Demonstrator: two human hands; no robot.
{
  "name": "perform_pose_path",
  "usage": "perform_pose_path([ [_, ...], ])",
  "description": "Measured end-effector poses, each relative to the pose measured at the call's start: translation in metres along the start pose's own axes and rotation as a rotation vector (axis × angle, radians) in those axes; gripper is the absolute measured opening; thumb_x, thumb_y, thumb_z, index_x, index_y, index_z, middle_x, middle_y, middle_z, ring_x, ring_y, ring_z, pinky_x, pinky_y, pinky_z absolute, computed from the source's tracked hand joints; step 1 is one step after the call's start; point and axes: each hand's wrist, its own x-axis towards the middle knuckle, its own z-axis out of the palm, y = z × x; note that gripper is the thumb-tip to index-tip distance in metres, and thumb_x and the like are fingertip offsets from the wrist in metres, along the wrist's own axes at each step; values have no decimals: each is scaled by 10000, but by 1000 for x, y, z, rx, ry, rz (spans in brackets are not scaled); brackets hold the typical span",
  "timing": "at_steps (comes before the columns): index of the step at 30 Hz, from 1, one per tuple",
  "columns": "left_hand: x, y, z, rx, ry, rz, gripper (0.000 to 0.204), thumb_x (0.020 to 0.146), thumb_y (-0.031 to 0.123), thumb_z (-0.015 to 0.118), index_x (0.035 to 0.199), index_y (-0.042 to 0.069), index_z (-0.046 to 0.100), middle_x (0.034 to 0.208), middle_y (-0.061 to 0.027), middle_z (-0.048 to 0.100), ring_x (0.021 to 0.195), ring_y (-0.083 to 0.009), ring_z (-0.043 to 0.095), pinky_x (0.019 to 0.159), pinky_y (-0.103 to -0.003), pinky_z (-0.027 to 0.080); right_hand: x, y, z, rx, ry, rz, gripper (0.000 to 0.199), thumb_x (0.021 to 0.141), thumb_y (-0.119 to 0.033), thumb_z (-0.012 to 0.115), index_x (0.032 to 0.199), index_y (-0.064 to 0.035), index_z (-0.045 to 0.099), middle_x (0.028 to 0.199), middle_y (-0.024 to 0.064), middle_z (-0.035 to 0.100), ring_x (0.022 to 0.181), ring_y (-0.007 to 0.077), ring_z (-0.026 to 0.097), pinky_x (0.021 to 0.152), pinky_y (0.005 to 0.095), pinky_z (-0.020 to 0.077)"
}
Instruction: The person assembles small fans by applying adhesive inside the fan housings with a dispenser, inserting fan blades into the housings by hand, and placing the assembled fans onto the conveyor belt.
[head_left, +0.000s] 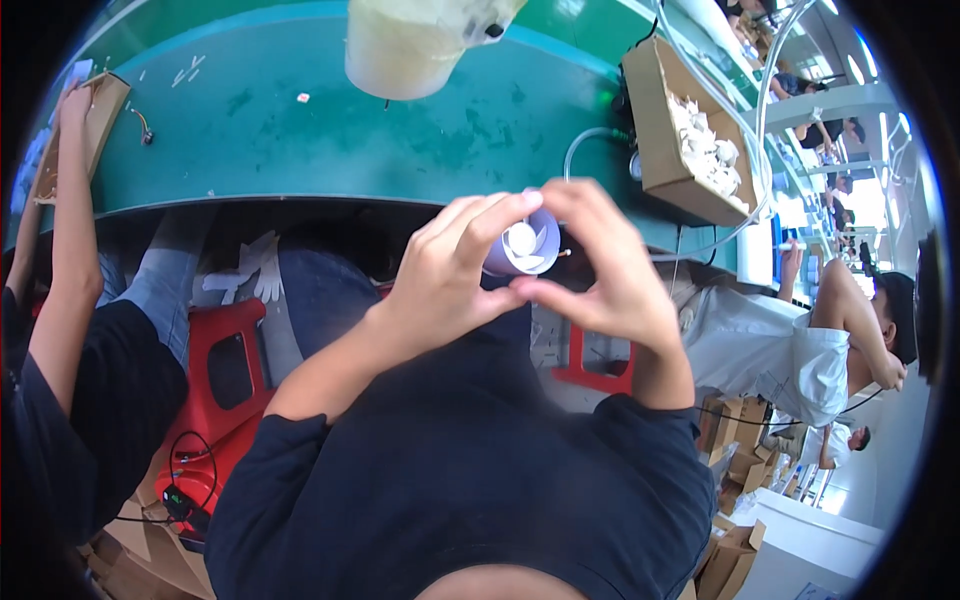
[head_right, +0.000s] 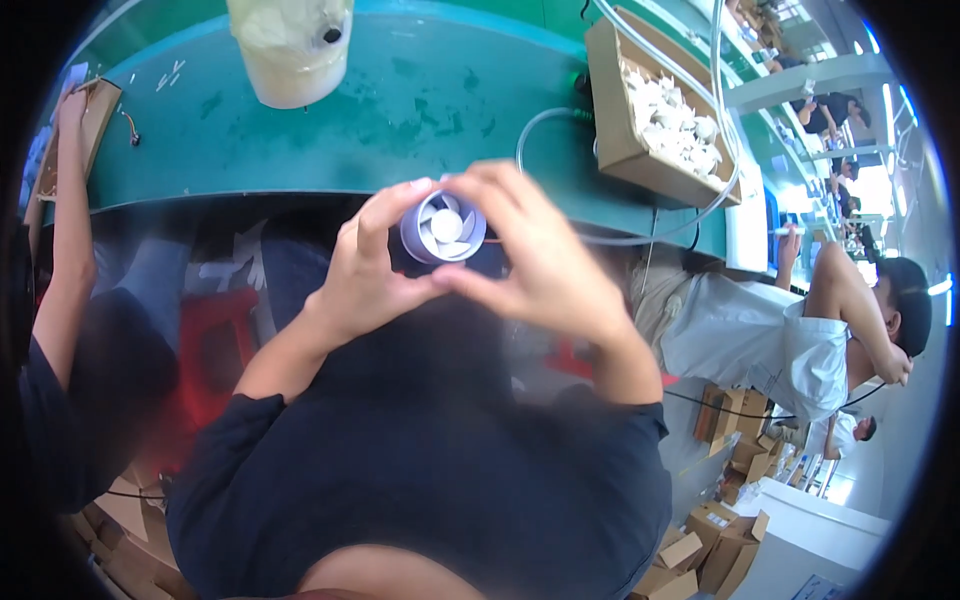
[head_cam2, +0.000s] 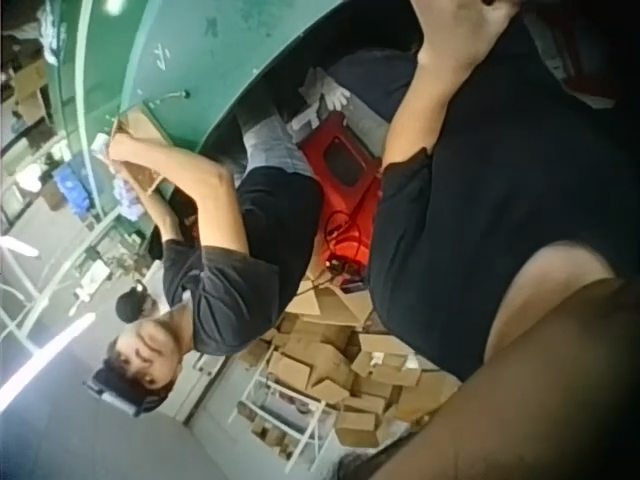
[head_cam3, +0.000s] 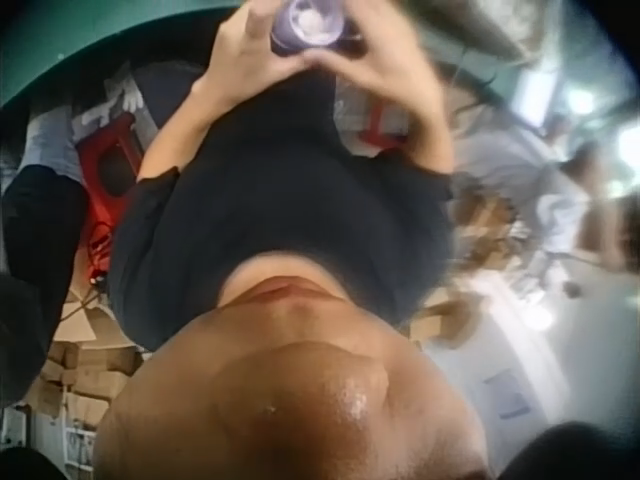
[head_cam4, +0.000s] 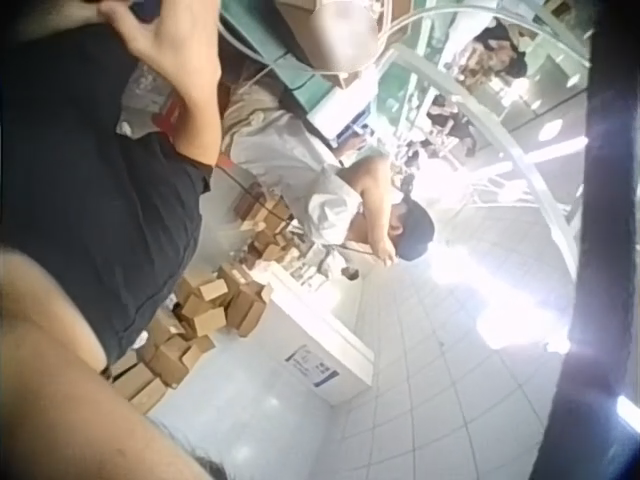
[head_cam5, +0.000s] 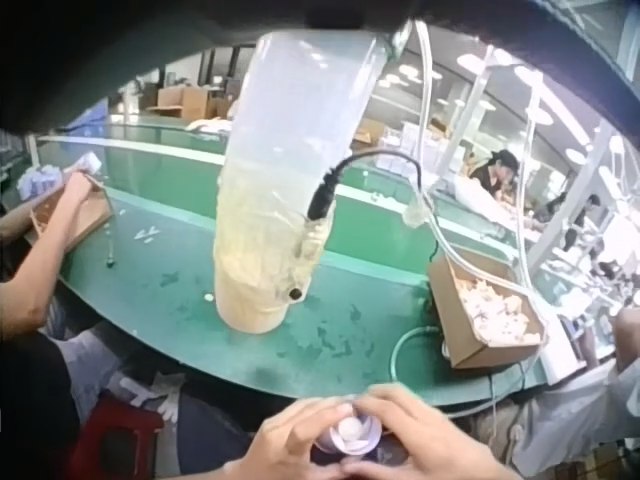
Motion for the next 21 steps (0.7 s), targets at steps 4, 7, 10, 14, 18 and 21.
perform_pose_path([
  [4,-5,-4,-1,-27,15,-144,750,629,76,757,1276,65,378,1091,-153,576,930,-345,589,761,-389,499,11,19,14,102,59,117,470,673,-121,720,1078,35,539,926,155,600,864,292,588,747,325,476],
  [7,3,6,-6,368,4,-136,678,671,84,733,1255,24,394,1124,-174,558,949,-359,583,789,-376,492,39,52,25,-2,271,207,501,681,-144,706,1115,38,534,978,189,608,916,303,600,799,336,478],
  [10,-3,8,-17,278,-84,-146,615,702,84,726,1239,9,437,1100,-186,572,893,-334,611,771,-346,501,111,107,42,-219,550,188,521,685,-207,678,1085,82,513,1023,253,563,959,377,557,829,411,455],
  [14,-21,9,-22,34,-254,-287,407,740,40,674,1118,-13,532,970,-161,608,791,-287,623,690,-324,509,203,193,61,-361,673,308,557,675,-285,664,1061,95,534,986,265,587,938,384,576,847,408,466],
  [18,-34,12,-31,3,-248,-366,189,773,2,622,955,-30,588,807,-141,603,684,-269,612,601,-331,501,254,253,48,-464,463,416,513,659,-310,683,985,50,517,989,251,563,924,393,559,799,464,477],
  [21,-46,7,-39,-10,-255,-413,121,781,6,614,896,-29,600,769,-138,594,646,-274,607,568,-337,496,266,271,56,-464,321,467,505,681,-327,662,1000,39,526,1042,241,569,955,388,567,806,459,482],
])
